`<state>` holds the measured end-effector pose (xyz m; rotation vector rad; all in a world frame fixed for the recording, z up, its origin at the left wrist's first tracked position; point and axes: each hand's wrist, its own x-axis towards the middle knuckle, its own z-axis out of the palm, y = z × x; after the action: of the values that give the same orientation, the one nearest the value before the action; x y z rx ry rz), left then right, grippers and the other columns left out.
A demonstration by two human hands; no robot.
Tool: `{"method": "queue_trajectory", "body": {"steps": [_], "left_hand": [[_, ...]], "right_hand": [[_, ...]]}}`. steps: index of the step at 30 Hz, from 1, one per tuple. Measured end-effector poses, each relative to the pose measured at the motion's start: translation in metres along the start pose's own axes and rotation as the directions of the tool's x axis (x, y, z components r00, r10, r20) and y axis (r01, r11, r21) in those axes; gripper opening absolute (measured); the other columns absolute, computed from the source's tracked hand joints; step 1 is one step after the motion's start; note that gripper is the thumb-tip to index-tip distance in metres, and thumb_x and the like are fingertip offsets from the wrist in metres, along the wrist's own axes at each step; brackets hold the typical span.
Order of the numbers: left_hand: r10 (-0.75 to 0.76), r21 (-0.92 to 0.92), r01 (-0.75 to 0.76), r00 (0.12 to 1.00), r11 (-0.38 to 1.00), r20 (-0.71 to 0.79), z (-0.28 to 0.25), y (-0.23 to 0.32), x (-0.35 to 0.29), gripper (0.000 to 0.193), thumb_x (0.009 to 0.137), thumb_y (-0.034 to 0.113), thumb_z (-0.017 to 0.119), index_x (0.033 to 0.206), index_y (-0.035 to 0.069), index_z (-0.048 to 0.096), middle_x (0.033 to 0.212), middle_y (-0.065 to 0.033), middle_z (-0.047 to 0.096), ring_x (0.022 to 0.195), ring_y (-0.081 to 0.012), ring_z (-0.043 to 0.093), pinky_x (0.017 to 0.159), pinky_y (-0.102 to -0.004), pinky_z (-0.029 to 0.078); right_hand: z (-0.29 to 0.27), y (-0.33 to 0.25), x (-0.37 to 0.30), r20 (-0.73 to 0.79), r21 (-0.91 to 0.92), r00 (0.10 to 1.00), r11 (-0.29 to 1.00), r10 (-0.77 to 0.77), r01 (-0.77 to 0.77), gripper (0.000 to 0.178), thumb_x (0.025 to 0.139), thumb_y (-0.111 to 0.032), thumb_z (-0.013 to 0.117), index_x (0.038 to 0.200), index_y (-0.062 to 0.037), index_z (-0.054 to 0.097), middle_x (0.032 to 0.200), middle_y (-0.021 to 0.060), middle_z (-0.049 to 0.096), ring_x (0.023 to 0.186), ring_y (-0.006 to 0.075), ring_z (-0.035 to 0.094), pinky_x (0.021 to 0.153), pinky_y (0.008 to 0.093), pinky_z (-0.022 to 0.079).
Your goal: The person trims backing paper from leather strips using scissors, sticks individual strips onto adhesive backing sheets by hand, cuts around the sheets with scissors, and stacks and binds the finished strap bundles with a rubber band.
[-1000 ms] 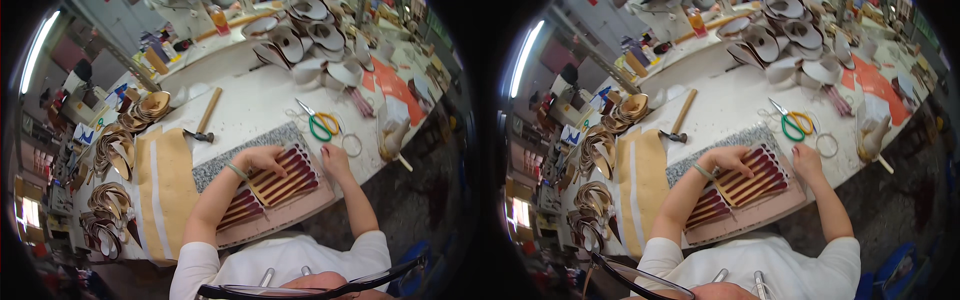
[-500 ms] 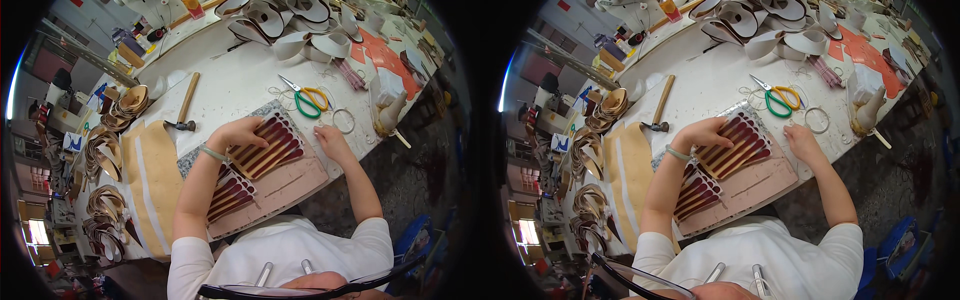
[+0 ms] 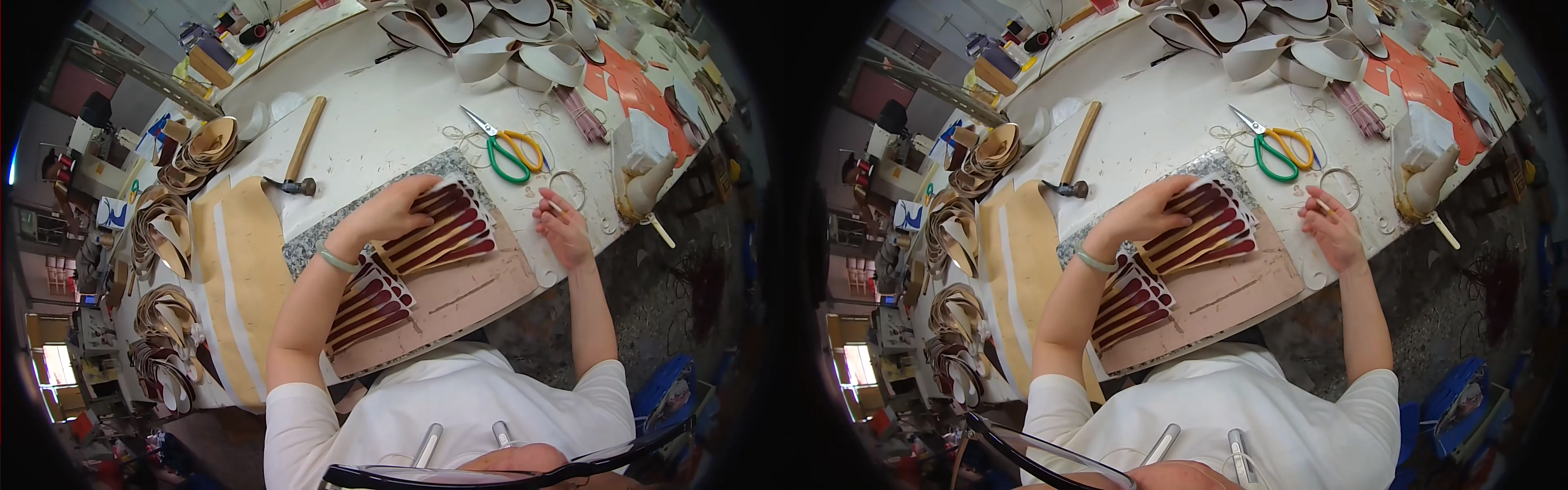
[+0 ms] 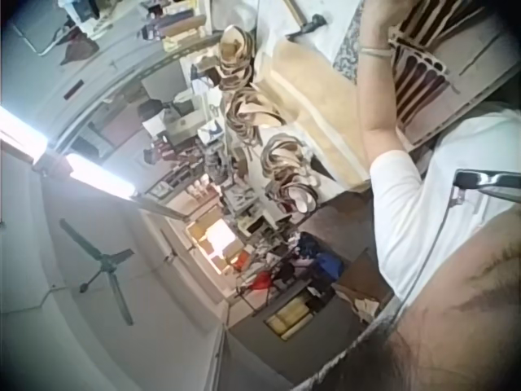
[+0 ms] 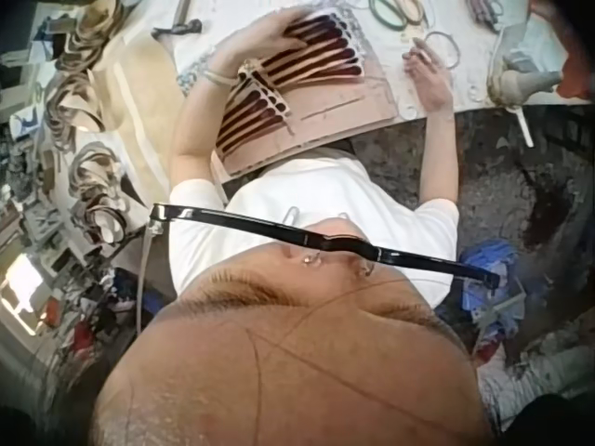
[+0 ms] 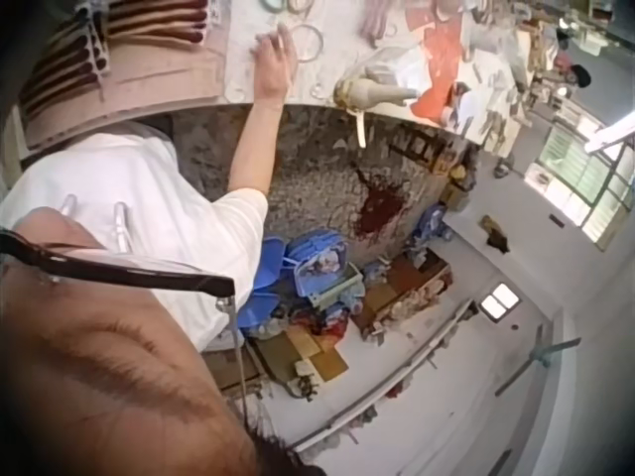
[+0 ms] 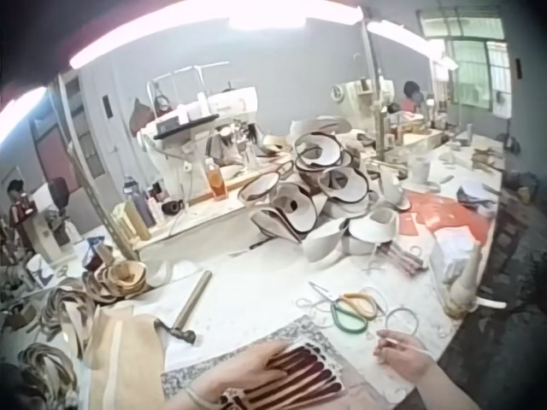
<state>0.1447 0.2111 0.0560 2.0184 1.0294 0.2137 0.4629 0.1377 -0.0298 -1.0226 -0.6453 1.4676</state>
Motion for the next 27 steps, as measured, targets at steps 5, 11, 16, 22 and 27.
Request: {"method": "queue_trajectory", "body": {"steps": [5, 11, 16, 22, 27], "left_hand": [[0.085, 0.063, -0.086, 0.996, 0.994, 0.011, 0.010, -0.021, 0.006, 0.068, 0.078, 0.016, 0.073, 0.137, 0.002, 0.042, 0.125, -0.0216, 0.054, 0.119, -0.0326, 0.051, 0.103, -0.0381, 0.040], [-0.029, 0.130, 0.047, 0.990, 0.990, -0.136, 0.025, -0.008, 0.007, 0.086, 0.078, 0.033, 0.076, 0.142, -0.003, 0.033, 0.126, -0.0239, 0.052, 0.118, -0.0352, 0.050, 0.102, -0.0390, 0.040], [-0.009, 0.189, 0.031, 0.993, 0.981, -0.119, 0.028, -0.011, 0.010, 0.093, 0.075, 0.037, 0.078, 0.145, -0.002, 0.029, 0.124, -0.0234, 0.051, 0.116, -0.0363, 0.050, 0.101, -0.0394, 0.040], [0.010, 0.162, 0.014, 0.989, 0.987, -0.151, 0.032, -0.014, 0.010, 0.093, 0.074, 0.036, 0.079, 0.144, -0.002, 0.030, 0.125, -0.0238, 0.050, 0.118, -0.0369, 0.049, 0.101, -0.0397, 0.041], [0.009, 0.157, 0.014, 0.989, 0.987, -0.145, 0.031, -0.016, 0.012, 0.095, 0.073, 0.036, 0.080, 0.144, -0.002, 0.029, 0.126, -0.0242, 0.050, 0.120, -0.0376, 0.049, 0.102, -0.0398, 0.040]], "right_hand": [[-0.001, 0.017, 0.004, 0.047, -0.633, 0.998, 0.771, -0.039, 0.060, 0.027, 0.094, -0.021, 0.061, 0.104, 0.0034, 0.065, 0.076, 0.0029, 0.059, 0.075, 0.0137, 0.059, 0.064, 0.0286, 0.046], [0.006, 0.013, 0.013, 0.348, -0.885, 0.854, 0.165, -0.387, 0.436, 0.021, 0.091, -0.018, 0.064, 0.087, 0.0025, 0.065, 0.077, 0.0102, 0.063, 0.065, 0.0155, 0.060, 0.059, 0.0300, 0.046], [0.049, 0.000, 0.013, 0.189, -0.493, 0.966, 0.834, -0.176, 0.249, 0.014, 0.088, -0.008, 0.066, 0.096, 0.0025, 0.061, 0.078, 0.0050, 0.066, 0.062, 0.0081, 0.060, 0.054, 0.0241, 0.047], [0.100, 0.007, 0.016, 0.403, -0.597, 0.878, 0.653, -0.258, 0.466, 0.012, 0.085, -0.008, 0.071, 0.083, 0.0027, 0.066, 0.074, 0.0073, 0.066, 0.060, 0.0087, 0.061, 0.051, 0.0238, 0.045], [0.103, 0.018, 0.026, 0.583, -0.606, 0.686, 0.329, -0.436, 0.724, 0.016, 0.083, -0.011, 0.072, 0.084, 0.0026, 0.066, 0.076, 0.0138, 0.066, 0.056, 0.0214, 0.061, 0.053, 0.0291, 0.046]]}}
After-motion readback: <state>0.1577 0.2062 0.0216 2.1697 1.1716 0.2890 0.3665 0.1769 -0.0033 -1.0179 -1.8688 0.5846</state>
